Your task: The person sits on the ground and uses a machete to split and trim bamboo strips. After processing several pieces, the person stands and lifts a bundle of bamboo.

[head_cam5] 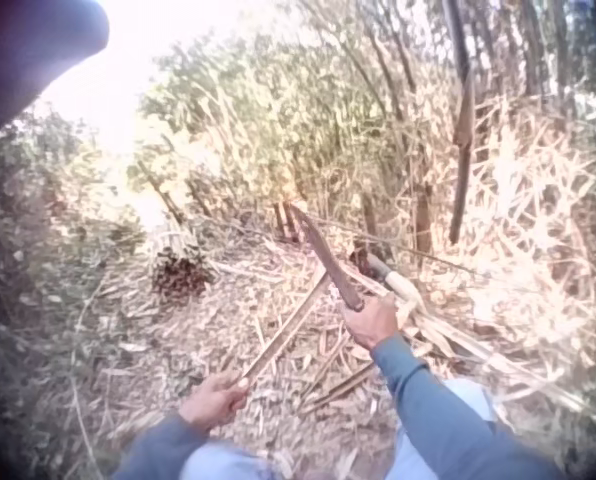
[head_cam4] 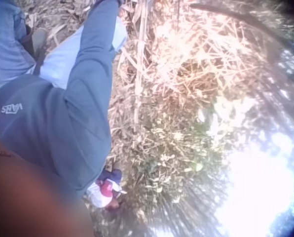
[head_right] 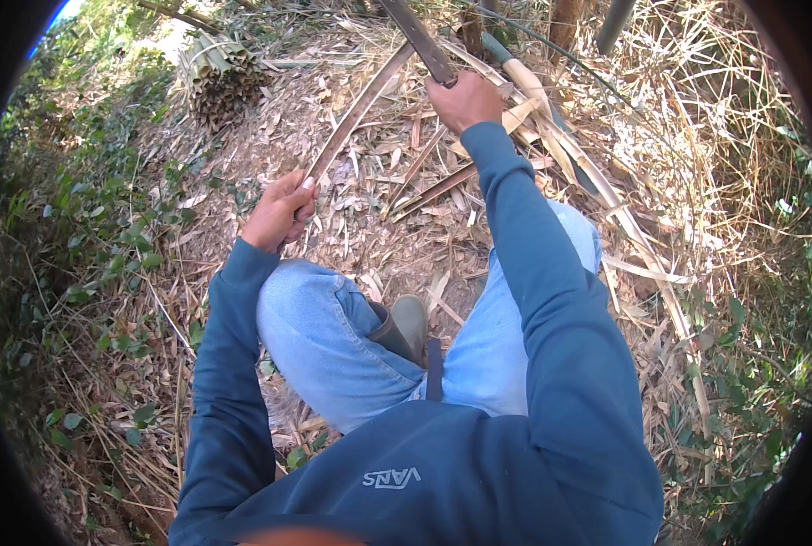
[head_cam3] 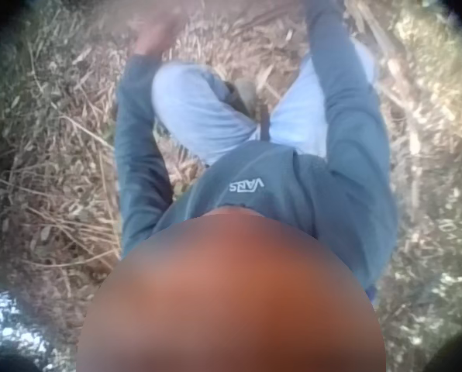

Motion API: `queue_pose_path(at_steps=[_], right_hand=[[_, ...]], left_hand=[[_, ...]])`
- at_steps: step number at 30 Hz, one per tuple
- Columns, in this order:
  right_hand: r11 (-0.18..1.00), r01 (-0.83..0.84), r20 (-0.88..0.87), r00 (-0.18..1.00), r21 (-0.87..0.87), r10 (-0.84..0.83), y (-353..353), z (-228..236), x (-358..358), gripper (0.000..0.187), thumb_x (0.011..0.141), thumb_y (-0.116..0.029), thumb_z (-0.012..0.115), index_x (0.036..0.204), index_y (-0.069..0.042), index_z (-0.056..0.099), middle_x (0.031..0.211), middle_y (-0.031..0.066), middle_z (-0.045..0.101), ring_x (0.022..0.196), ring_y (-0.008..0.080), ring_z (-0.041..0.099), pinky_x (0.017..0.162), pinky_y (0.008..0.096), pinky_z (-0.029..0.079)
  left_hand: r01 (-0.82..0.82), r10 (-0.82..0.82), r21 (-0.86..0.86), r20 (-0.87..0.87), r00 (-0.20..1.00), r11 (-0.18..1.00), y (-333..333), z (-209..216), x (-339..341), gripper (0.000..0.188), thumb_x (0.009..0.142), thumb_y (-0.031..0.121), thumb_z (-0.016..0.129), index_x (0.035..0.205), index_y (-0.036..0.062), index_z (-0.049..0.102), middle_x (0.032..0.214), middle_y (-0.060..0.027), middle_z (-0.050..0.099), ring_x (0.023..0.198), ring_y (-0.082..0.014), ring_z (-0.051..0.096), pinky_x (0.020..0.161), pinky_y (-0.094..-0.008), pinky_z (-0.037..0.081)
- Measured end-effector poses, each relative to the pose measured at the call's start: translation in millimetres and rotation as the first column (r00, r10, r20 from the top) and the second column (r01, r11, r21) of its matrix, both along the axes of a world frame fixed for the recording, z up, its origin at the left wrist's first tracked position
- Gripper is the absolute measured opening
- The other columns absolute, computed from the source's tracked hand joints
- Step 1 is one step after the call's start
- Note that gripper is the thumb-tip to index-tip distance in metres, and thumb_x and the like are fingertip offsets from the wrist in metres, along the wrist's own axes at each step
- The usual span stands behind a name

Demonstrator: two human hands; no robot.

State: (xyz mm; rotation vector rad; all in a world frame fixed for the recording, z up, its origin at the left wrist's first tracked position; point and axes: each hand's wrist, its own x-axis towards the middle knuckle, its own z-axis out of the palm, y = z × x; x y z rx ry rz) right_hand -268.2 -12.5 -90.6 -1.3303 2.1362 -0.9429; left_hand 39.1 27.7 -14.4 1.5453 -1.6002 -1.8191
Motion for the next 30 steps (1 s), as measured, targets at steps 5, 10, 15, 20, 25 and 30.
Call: queue_pose_path(at_steps=[5, 10, 15, 20, 25, 30], right_hand=[[0.941, -0.312, -0.066, 0.950, -0.128, 0.306, 38, 30, 48, 0.042, 0.077, -0.047, 0.062, 0.090, -0.007, 0.069, 0.072, 0.0171, 0.067, 0.068, 0.0308, 0.068, 0.067, 0.0427, 0.054], [0.852, -0.503, -0.321, 0.838, -0.143, 0.441, 49, 9, 80, 0.037, 0.078, -0.042, 0.064, 0.090, -0.008, 0.064, 0.072, 0.0184, 0.066, 0.068, 0.0357, 0.066, 0.066, 0.0462, 0.053], [0.957, -0.278, -0.225, 0.941, -0.086, 0.253, 17, 2, 60, 0.040, 0.076, -0.044, 0.061, 0.092, -0.008, 0.067, 0.076, 0.0214, 0.067, 0.074, 0.0376, 0.068, 0.074, 0.0473, 0.055], [0.907, -0.420, -0.252, 0.881, -0.028, 0.400, 19, 6, 59, 0.040, 0.080, -0.041, 0.057, 0.097, -0.007, 0.069, 0.076, 0.0220, 0.067, 0.075, 0.0374, 0.068, 0.076, 0.0458, 0.055], [0.957, -0.276, -0.216, 0.944, -0.094, 0.251, 7, 3, 46, 0.037, 0.081, -0.042, 0.057, 0.094, -0.010, 0.070, 0.076, 0.0204, 0.067, 0.074, 0.0362, 0.067, 0.071, 0.0454, 0.054], [0.939, -0.317, -0.261, 0.925, -0.131, 0.276, 25, 18, 36, 0.041, 0.081, -0.047, 0.060, 0.093, -0.009, 0.070, 0.076, 0.0212, 0.067, 0.073, 0.0389, 0.066, 0.069, 0.0458, 0.052]], left_hand=[[-0.212, 0.212, 0.002, -0.055, 0.976, 0.977, -17, -16, 4, 0.025, 0.102, 0.023, 0.039, 0.089, 0.0065, 0.052, 0.058, 0.0048, 0.038, 0.046, -0.0061, 0.034, 0.044, -0.0234, 0.031], [-0.207, 0.226, 0.119, -0.177, 0.958, 0.971, -15, -14, -7, 0.026, 0.102, 0.023, 0.037, 0.090, 0.0055, 0.052, 0.058, 0.0052, 0.036, 0.045, -0.0055, 0.029, 0.039, -0.0228, 0.024], [-0.137, 0.190, 0.173, -0.344, 0.919, 0.975, -13, -8, 1, 0.026, 0.103, 0.023, 0.033, 0.091, 0.0065, 0.050, 0.056, 0.0048, 0.033, 0.042, -0.0053, 0.027, 0.037, -0.0229, 0.025], [-0.161, 0.192, 0.135, -0.267, 0.944, 0.978, -12, -6, 14, 0.028, 0.104, 0.023, 0.032, 0.092, 0.0066, 0.050, 0.056, 0.0051, 0.034, 0.041, -0.0050, 0.029, 0.037, -0.0218, 0.026], [-0.114, 0.121, 0.044, -0.220, 0.968, 0.993, -13, -11, 12, 0.028, 0.103, 0.026, 0.036, 0.089, 0.0069, 0.051, 0.055, 0.0051, 0.036, 0.039, -0.0049, 0.030, 0.036, -0.0209, 0.026], [-0.083, 0.083, 0.006, -0.184, 0.979, 0.997, -9, -9, 14, 0.031, 0.103, 0.027, 0.039, 0.083, 0.0070, 0.052, 0.051, 0.0047, 0.037, 0.036, -0.0049, 0.029, 0.034, -0.0216, 0.025]])
